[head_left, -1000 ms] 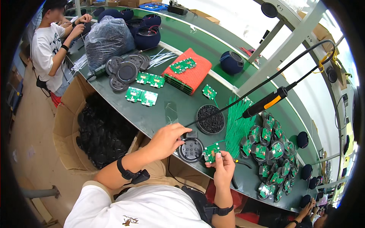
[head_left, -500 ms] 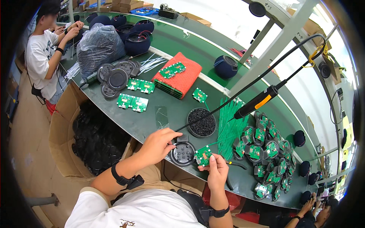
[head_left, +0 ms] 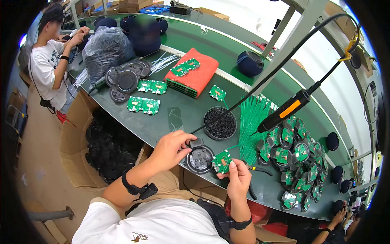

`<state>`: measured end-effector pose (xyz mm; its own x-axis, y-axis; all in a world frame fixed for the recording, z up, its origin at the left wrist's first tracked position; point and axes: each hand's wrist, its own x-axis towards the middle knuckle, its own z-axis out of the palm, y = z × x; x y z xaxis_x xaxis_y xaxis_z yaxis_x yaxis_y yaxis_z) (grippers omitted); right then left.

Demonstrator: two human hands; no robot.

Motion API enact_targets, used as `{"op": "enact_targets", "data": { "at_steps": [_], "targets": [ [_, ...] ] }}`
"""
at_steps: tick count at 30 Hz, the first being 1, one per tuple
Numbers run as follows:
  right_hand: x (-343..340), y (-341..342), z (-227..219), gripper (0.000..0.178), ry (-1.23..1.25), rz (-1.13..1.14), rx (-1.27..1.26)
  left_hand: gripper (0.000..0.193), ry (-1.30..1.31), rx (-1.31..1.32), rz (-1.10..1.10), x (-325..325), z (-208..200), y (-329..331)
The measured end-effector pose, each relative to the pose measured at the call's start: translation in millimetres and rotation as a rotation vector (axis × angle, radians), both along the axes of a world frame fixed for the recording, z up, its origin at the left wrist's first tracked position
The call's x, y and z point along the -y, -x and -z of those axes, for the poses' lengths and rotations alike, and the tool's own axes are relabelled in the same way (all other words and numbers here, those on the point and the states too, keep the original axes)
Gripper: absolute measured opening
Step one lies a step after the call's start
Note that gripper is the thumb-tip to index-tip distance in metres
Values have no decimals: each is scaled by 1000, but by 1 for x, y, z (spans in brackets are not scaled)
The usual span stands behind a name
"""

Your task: Assembling electronic speaker components on a factory production line.

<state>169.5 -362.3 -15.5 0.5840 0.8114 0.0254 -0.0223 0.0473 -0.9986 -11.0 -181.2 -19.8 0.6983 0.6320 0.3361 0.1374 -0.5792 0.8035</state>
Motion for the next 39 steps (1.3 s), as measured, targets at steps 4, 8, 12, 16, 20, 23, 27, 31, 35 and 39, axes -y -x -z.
{"op": "enact_targets", "data": {
  "at_steps": [4, 8, 12, 16, 20, 23, 27, 31, 35, 39],
  "targets": [
    [0, -1, -1, 27, 7, -1, -7, 43, 12, -13, -5, 0, -2, -1],
    [0, 0, -4, 27, 9, -4, -9, 49, 3, -36, 26, 2, -10, -2],
    [1, 0, -4, 26, 7, -17, -6, 52, -28, -67, 81, -1, -15, -2],
    [1, 0, -3, 26, 14, -11, -13, 53, -173, -144, 146, -6, -11, -1],
    [2, 0, -2, 26, -8, -23, -30, 53, -124, -180, 177, -6, -17, -1],
    [1, -1, -1, 26, -13, -17, -18, 53, -119, -182, 177, -6, -19, -2],
    [0, -1, -1, 28, -14, -11, -7, 52, -129, -186, 171, -6, -19, -2],
    [1, 0, -1, 28, -17, -10, -7, 53, -139, -201, 171, -6, -19, -1],
    [1, -1, -3, 26, -22, -17, -34, 54, -101, -207, 185, -3, -21, 2],
    [-1, 0, -9, 21, -16, 11, -110, 51, -100, -286, 146, 11, -25, 4]
  ]
}}
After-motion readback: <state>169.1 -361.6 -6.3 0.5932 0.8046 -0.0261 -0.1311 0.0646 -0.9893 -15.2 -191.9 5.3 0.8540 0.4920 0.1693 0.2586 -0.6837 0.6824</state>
